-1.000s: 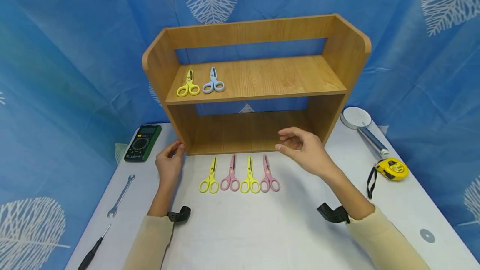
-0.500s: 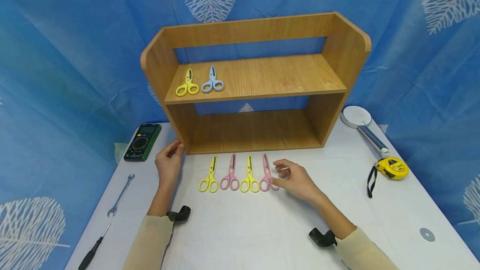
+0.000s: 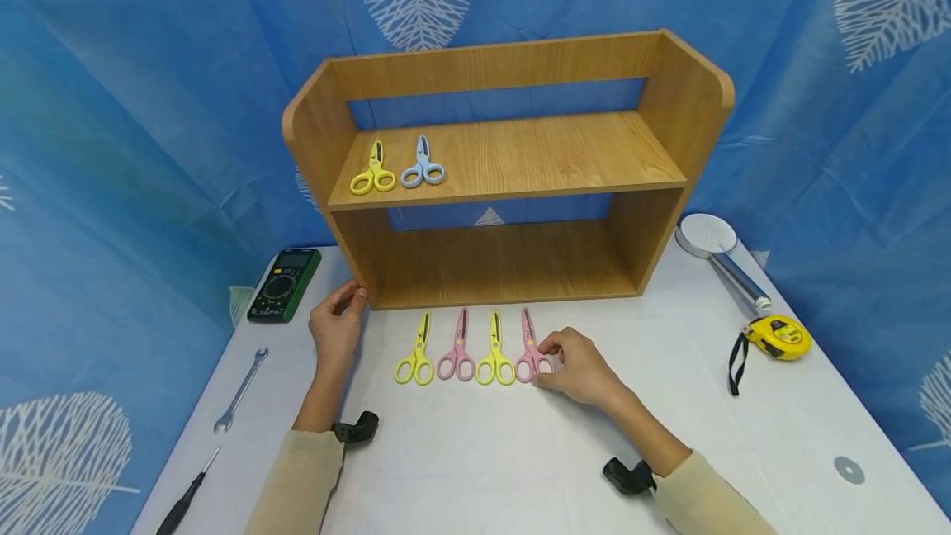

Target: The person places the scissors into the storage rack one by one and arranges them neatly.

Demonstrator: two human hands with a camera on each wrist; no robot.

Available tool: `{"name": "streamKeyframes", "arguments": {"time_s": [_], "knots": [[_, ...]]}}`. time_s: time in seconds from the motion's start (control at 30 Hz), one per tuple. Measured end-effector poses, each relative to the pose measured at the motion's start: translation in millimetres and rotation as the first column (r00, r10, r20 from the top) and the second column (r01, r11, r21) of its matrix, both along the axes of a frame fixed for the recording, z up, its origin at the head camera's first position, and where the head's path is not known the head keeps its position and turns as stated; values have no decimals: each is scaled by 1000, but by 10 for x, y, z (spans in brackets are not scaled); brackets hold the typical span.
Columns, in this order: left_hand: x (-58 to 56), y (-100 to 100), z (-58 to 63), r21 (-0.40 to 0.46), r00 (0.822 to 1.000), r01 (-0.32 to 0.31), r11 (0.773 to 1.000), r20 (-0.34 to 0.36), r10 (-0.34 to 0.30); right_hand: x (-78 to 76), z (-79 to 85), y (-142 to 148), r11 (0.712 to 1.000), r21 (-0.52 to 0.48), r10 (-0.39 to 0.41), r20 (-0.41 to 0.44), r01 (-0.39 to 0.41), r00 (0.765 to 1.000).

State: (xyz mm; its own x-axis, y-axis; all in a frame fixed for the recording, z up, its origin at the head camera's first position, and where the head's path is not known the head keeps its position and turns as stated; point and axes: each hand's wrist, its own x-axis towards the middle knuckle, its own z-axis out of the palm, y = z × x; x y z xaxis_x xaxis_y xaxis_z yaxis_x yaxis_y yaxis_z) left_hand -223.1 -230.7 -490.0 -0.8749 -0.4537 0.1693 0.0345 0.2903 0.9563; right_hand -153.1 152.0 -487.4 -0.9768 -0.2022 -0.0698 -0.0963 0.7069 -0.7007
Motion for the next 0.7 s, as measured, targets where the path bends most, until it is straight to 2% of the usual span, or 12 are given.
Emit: {"name": "streamKeyframes", "arguments": {"time_s": [0.13, 0.3, 0.43, 0.53, 0.7], "knots": [[5, 1, -17, 4, 1000, -5, 1000, 0, 5, 12, 24, -2, 999, -21, -28, 33, 29, 999], [-2, -3, -23, 1, 1000, -5, 1000, -6, 5, 35, 72, 35, 990, -132, -35, 88, 46, 996], [-4, -6, -24, -8, 1000, -5, 1000, -8, 5, 67, 164, 61, 978, -204, -28, 92, 46, 995], [-2, -5, -23, -17, 1000, -4, 1000, -6, 4, 100, 341, 71, 970, -240, -20, 61, 34, 998], [2, -4, -19, -19, 1000, -4, 1000, -9, 4, 158, 830, 97, 949, -311, 36, -34, -45, 999]]}}
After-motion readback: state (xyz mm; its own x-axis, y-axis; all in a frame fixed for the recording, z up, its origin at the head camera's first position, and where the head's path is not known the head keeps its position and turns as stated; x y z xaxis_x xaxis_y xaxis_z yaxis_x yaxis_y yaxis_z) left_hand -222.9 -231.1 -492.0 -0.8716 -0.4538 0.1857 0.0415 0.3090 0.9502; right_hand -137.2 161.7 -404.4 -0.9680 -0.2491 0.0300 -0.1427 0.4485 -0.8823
